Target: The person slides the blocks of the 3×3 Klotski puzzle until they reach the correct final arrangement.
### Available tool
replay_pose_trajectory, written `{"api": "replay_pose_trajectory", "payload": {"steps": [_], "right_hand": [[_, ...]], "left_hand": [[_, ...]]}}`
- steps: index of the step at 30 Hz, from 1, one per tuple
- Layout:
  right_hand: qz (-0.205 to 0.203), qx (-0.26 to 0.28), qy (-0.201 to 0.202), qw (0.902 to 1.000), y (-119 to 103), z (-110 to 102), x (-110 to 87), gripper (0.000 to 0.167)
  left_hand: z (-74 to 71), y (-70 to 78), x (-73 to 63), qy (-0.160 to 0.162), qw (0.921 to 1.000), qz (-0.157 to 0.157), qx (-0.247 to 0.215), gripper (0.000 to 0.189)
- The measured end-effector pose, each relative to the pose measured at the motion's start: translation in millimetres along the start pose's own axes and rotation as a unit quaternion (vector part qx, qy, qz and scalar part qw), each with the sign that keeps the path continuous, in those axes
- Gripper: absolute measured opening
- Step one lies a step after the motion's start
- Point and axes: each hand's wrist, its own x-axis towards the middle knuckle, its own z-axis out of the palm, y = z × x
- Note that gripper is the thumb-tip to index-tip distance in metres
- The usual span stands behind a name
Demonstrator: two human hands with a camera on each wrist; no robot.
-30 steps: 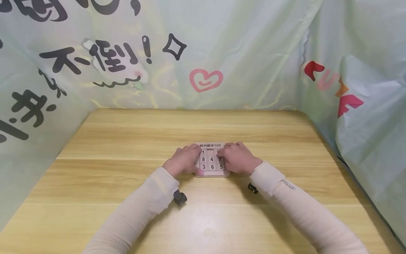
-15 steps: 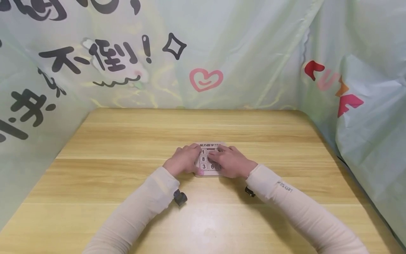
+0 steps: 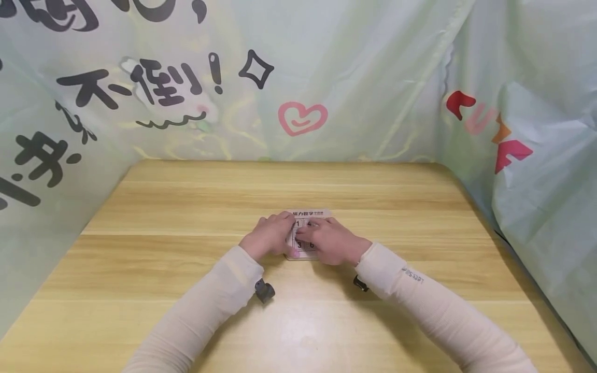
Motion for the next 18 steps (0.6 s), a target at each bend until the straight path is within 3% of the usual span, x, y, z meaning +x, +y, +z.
{"api": "replay_pose_trajectory", "payload": {"steps": [3, 8, 15, 18], "right_hand": [[-0.006, -0.007, -0.004, 0.9999, 0, -1, -1.7, 0.042], [0.032, -0.04, 0.014, 0.9986, 4, -6, -6.5, 0.024], [-0.037, 0.012, -0.025, 0.9989, -2, -9, -12.0, 0.048], [-0.037, 0.004, -0.031, 0.9988, -5, -7, -10.3, 0.052]], "left_hand": [[0.4, 0.6, -0.4, 0.0, 1.0, -0.001, -0.003, 0.084], [-0.7, 1.6, -1.0, 0.0, 1.0, -0.003, -0.009, 0.089], [-0.1, 0.8, -1.4, -0.002, 1.0, -0.002, -0.004, 0.088], [-0.2, 0.4, -1.0, 0.001, 1.0, -0.001, -0.003, 0.085]]}}
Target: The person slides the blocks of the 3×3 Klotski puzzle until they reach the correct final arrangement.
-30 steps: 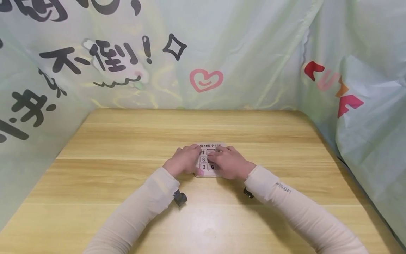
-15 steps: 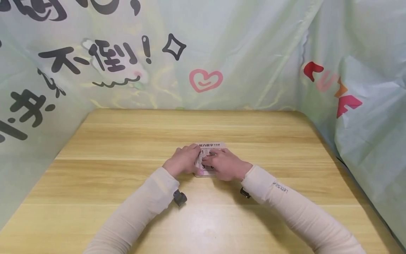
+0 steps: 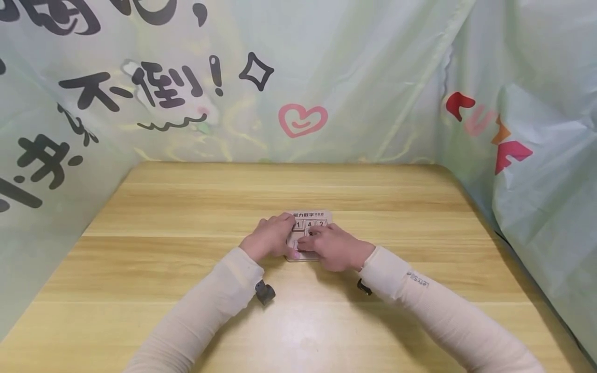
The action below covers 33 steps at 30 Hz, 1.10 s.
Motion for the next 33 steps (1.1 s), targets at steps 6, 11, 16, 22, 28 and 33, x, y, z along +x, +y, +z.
{"api": "replay_pose_trajectory", "payload": {"steps": [6, 11, 16, 22, 28, 33], "right_hand": [[0.033, -0.017, -0.002, 0.9993, 4, 4, 7.1, 0.055], [0.042, -0.001, -0.004, 0.9991, 5, 1, -0.5, 0.049], [0.043, -0.006, -0.01, 0.999, 0, 0, -10.6, 0.048], [0.007, 0.018, -0.018, 0.9996, -4, 7, -7.3, 0.061], [0.051, 0.011, -0.003, 0.9987, 6, 7, -9.9, 0.066], [0.061, 0.013, -0.024, 0.9977, 12, 5, -15.0, 0.062]], "left_hand": [[-0.2, 0.6, -0.1, -0.001, 1.0, -0.003, -0.001, 0.084], [0.1, 0.4, 0.1, -0.003, 1.0, 0.001, -0.001, 0.086], [0.1, -0.5, 0.5, -0.003, 1.0, 0.003, 0.003, 0.088], [1.3, -1.2, 0.7, 0.0, 1.0, 0.007, 0.001, 0.086], [1.4, -0.9, 1.0, -0.005, 1.0, 0.003, 0.001, 0.087], [0.5, -1.1, 1.1, -0.006, 1.0, 0.002, 0.006, 0.088]]}}
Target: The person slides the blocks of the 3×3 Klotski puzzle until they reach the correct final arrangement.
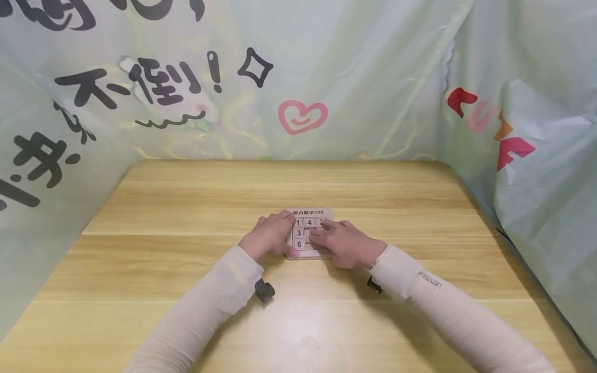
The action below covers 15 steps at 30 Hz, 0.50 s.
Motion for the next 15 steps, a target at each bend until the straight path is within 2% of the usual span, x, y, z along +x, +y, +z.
{"api": "replay_pose_trajectory", "payload": {"steps": [2, 7, 9, 11, 15], "right_hand": [[-0.011, 0.012, -0.002, 0.9999, 0, -2, -1.8, 0.058], [-0.028, 0.029, 0.046, 0.9981, 5, -7, -0.1, 0.049], [-0.023, 0.024, 0.064, 0.9974, 9, -6, 3.6, 0.047], [-0.008, 0.02, 0.066, 0.9976, 12, -4, 7.6, 0.049], [0.01, 0.017, 0.054, 0.9983, 14, -1, 12.7, 0.056]], "left_hand": [[-0.5, -0.2, 0.0, 0.001, 1.0, 0.001, -0.003, 0.088], [-1.9, -1.3, 0.1, 0.006, 1.0, 0.002, -0.007, 0.088], [-1.9, -2.1, 0.2, 0.006, 0.9999, 0.0, -0.008, 0.089], [-1.2, -2.9, 0.1, 0.004, 0.9999, -0.002, -0.011, 0.09], [0.4, -4.5, -0.7, 0.001, 0.9999, -0.005, -0.013, 0.093]]}}
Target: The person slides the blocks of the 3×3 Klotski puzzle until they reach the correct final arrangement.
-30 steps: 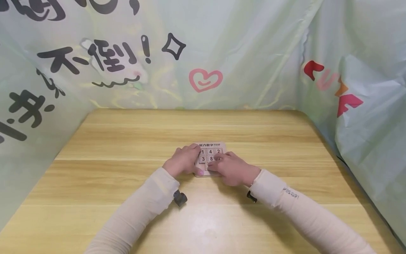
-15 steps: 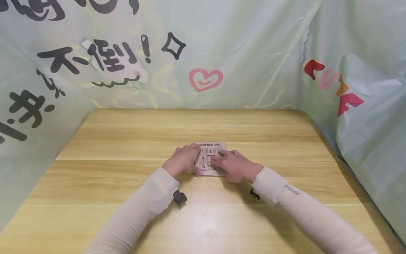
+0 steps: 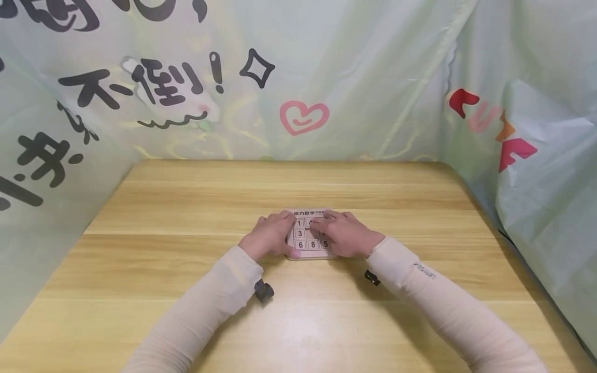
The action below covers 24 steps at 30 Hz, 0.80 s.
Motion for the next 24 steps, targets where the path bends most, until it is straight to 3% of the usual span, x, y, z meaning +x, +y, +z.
{"api": "replay_pose_trajectory", "payload": {"steps": [8, 13, 17, 24], "right_hand": [[-0.027, -0.019, 0.002, 0.9994, -4, -4, -1.1, 0.036], [-0.011, -0.024, -0.009, 0.9996, -6, -5, 1.1, 0.042], [0.0, -0.032, 0.005, 0.9995, -7, -1, 5.7, 0.049], [-0.065, -0.021, 0.005, 0.9976, -14, 3, 7.9, 0.049]], "left_hand": [[-2.2, 0.3, -0.7, 0.004, 0.9998, 0.004, 0.017, 0.096], [-3.1, -0.1, -0.7, 0.004, 0.9999, 0.0, 0.011, 0.096], [-1.3, -0.7, -0.1, 0.004, 1.0, -0.002, 0.007, 0.096], [-0.5, -0.8, -1.2, 0.001, 1.0, -0.003, 0.005, 0.097]]}}
